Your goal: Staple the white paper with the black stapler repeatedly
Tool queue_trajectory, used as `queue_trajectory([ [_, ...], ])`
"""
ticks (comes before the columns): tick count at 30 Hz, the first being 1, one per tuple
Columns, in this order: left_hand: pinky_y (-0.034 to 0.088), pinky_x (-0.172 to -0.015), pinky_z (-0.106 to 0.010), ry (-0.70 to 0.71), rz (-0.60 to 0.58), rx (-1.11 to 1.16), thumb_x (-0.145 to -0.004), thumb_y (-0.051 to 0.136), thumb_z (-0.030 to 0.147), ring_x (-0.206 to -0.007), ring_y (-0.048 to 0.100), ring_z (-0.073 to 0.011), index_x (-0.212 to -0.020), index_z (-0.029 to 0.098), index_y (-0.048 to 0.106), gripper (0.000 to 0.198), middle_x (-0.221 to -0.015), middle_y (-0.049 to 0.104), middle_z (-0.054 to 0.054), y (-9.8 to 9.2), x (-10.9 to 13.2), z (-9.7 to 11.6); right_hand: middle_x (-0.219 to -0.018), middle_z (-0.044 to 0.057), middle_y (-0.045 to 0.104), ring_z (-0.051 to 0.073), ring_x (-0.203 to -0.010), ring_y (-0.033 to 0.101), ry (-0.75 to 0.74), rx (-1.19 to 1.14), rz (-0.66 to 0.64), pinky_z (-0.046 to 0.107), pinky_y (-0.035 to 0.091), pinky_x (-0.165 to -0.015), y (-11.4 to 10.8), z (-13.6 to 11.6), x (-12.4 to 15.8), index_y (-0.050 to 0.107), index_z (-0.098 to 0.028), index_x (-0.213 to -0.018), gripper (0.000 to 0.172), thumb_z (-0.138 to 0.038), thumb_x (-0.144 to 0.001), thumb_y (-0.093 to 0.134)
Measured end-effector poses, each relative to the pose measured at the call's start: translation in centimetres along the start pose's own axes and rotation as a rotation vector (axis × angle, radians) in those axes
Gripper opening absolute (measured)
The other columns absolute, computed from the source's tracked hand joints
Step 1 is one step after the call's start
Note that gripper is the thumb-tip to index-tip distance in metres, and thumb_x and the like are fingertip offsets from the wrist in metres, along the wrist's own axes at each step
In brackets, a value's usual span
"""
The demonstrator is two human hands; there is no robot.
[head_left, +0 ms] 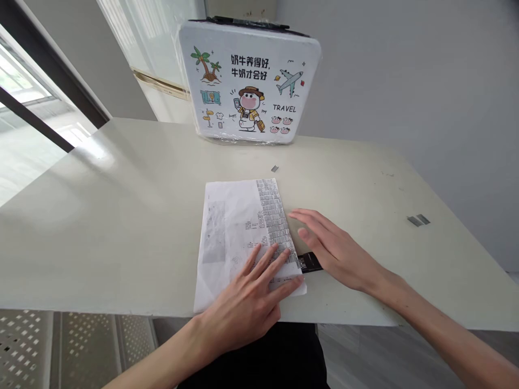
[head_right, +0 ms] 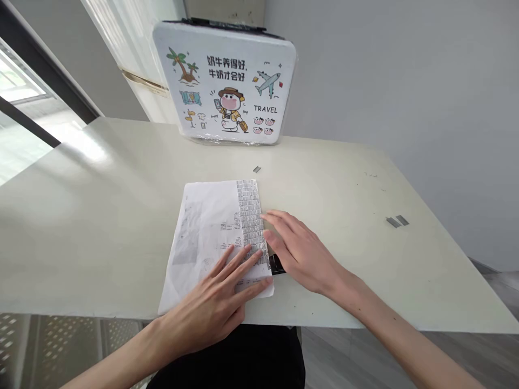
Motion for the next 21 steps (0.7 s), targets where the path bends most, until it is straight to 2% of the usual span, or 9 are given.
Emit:
queue_trajectory([
  [4,0.020,-0.131,-0.062,-0.010,-0.004,0.004,-0.095,0.053,0.006,-0.161,0.014,-0.0356,-0.156,0.026,0.048,0.064,-0.176,0.016,-0.008,-0.4,0.2,0.0,-0.154,0.006,0.059,0.031,-0.141,0.055,-0.207,0.044,-0.117,0.051,0.049,-0.114,-0.6,2.0,1.7,0.061,-0.034,-0.145,0.051,-0.061,-0.106,0.041],
  [8,0.020,-0.131,-0.062,-0.014,-0.018,-0.002,-0.094,0.054,0.006,-0.161,0.015,-0.0354,-0.157,0.028,0.047,0.067,-0.176,0.017,-0.006,-0.7,0.7,-0.2,-0.124,0.008,0.076,0.030,-0.115,0.071,-0.234,0.043,-0.039,0.047,0.059,-0.096,-0.8,4.1,3.2,0.072,-0.031,-0.122,0.037,-0.058,-0.103,0.054],
  [10,0.021,-0.131,-0.061,-0.015,-0.024,-0.009,-0.094,0.054,0.006,-0.161,0.015,-0.0352,-0.156,0.028,0.048,0.066,-0.176,0.019,-0.006,-0.8,0.8,-0.1,-0.115,0.007,0.077,0.028,-0.105,0.073,-0.201,0.013,-0.013,0.042,0.060,-0.087,-0.8,5.1,3.7,0.072,-0.030,-0.116,0.033,-0.055,-0.104,0.054],
  [15,0.025,-0.130,-0.061,0.015,-0.053,-0.025,-0.097,0.055,0.011,-0.161,0.016,-0.0345,-0.159,0.028,0.045,0.064,-0.175,0.020,-0.006,-1.6,1.1,-0.4,-0.122,0.007,0.076,0.029,-0.102,0.074,0.021,0.011,0.123,0.037,0.060,-0.077,-1.5,8.2,5.0,0.070,-0.032,-0.119,0.036,-0.060,-0.101,0.056],
  [18,0.026,-0.129,-0.062,-0.017,-0.017,-0.051,-0.104,0.056,0.026,-0.161,0.016,-0.0341,-0.166,0.029,0.033,0.066,-0.175,0.022,-0.005,-2.8,2.2,-2.5,-0.122,0.008,0.076,0.029,-0.096,0.074,0.163,0.029,0.206,0.036,0.058,-0.068,-1.7,10.3,6.3,0.069,-0.032,-0.123,0.043,-0.065,-0.098,0.058],
  [21,0.024,-0.128,-0.063,-0.163,0.042,-0.141,-0.109,0.050,0.036,-0.161,0.016,-0.0334,-0.169,0.033,0.022,0.066,-0.174,0.022,-0.002,-4.5,4.3,-6.2,-0.114,0.009,0.078,0.029,-0.087,0.075,0.233,0.004,0.254,0.034,0.056,-0.059,-1.7,11.7,7.7,0.068,-0.031,-0.123,0.047,-0.067,-0.095,0.059],
])
Point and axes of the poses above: each hand's wrist, its own x-axis away from the middle knuckle, its own y-axis out of the palm, z = x × y, the point moved 2 cm from there along -x, towards the middle knuckle
